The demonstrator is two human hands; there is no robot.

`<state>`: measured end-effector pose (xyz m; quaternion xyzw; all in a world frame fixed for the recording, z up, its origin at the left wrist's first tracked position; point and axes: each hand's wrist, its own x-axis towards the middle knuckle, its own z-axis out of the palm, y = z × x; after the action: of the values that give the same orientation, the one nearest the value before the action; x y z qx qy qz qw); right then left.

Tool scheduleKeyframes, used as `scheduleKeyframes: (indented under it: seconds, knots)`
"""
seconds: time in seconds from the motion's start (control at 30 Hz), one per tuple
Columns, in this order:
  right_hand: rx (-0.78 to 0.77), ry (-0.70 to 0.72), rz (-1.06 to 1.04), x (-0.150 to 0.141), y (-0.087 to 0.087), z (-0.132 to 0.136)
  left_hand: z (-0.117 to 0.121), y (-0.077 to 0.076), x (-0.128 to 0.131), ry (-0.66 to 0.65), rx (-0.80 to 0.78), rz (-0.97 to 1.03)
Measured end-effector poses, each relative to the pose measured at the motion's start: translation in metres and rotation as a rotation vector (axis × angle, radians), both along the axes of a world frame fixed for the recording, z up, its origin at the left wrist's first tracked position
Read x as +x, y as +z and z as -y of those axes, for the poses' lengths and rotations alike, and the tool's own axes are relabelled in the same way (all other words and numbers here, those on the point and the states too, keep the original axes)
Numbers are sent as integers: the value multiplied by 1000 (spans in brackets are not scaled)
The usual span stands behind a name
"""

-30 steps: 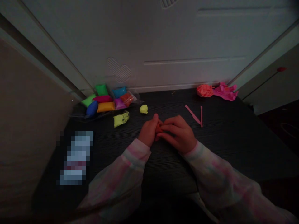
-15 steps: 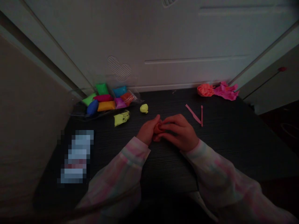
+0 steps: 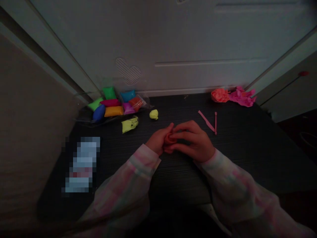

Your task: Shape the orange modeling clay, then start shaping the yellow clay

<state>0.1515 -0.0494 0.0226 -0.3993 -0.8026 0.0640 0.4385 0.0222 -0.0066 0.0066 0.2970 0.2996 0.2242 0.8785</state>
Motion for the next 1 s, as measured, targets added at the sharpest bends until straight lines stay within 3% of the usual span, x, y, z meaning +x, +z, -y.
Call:
scheduleKeyframes:
  seconds: [0.33, 0.63, 1.0]
  knots:
    - [7, 54, 3, -1, -1, 0, 0, -5, -1, -47, 4, -50]
    - [-39, 98, 49, -1, 4, 4, 0, -3, -9, -239, -108, 52]
    - [-136, 125, -71, -6, 6, 8, 2, -11, -8, -268, -92, 55]
